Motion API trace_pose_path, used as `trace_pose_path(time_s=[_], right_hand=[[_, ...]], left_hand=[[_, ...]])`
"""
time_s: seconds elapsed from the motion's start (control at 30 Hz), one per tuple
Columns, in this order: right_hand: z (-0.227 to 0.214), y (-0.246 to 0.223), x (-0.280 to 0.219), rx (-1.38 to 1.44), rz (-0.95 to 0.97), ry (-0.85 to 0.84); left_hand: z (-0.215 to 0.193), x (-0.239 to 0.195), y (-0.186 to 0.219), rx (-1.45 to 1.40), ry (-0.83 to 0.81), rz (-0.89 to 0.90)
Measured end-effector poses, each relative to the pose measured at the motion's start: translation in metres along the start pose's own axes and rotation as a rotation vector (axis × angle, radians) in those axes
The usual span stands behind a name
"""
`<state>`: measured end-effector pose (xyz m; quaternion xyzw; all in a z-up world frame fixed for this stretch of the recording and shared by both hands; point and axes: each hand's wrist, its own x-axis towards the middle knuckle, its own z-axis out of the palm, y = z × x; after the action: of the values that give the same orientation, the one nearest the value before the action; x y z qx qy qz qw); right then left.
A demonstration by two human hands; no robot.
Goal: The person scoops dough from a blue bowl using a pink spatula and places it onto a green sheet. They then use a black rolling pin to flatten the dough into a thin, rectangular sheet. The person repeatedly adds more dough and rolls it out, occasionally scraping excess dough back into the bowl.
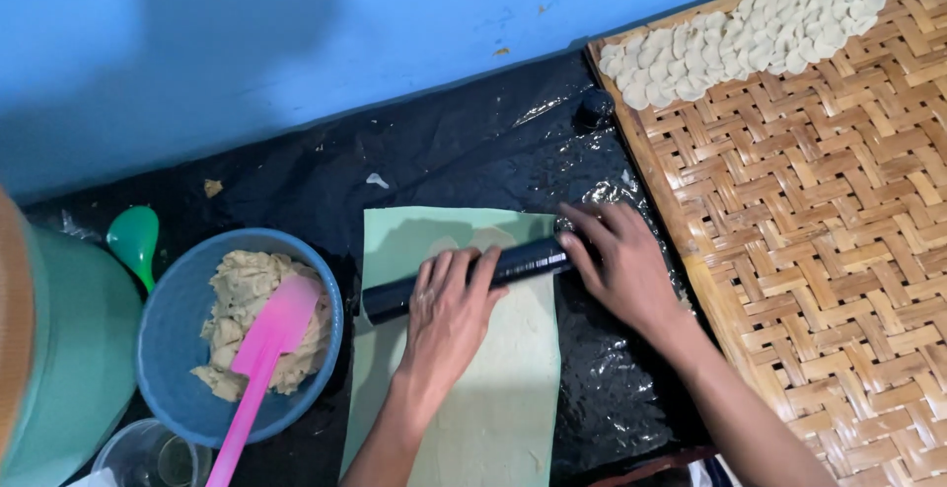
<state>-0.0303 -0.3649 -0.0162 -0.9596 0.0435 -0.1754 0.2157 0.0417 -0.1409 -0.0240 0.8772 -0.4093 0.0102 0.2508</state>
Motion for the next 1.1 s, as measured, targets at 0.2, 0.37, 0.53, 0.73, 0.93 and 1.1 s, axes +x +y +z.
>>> trace_pose_path(time_s=[0.2, 0.37, 0.53, 0.73, 0.93, 1.1], right_hand=[[0.017, 0.002, -0.072, -0.074, -0.045, 0.022], [0.032, 0.007, -0.064, -0.168, -0.053, -0.038], [0.043, 0.023, -0.016, -0.296, -0.054, -0.113], [0.075, 0.062, 0.041, -0.304, 0.032, -0.173], [0.084, 0.068, 0.07, -0.215, 0.092, -0.044], [0.072, 0.044, 0.087, -0.014, 0.198, -0.035]], left_hand=[[0.032, -0.036, -0.001, -0.057, -0.081, -0.019], [0.073, -0.03, -0.004, 0.088, 0.009, -0.072], [0.08, 0.022, -0.016, 0.22, 0.054, -0.132], [0.077, 0.082, -0.048, 0.217, 0.046, -0.167], [0.052, 0.062, -0.034, 0.238, 0.21, -0.11], [0.035, 0.034, -0.035, 0.053, 0.039, -0.078]])
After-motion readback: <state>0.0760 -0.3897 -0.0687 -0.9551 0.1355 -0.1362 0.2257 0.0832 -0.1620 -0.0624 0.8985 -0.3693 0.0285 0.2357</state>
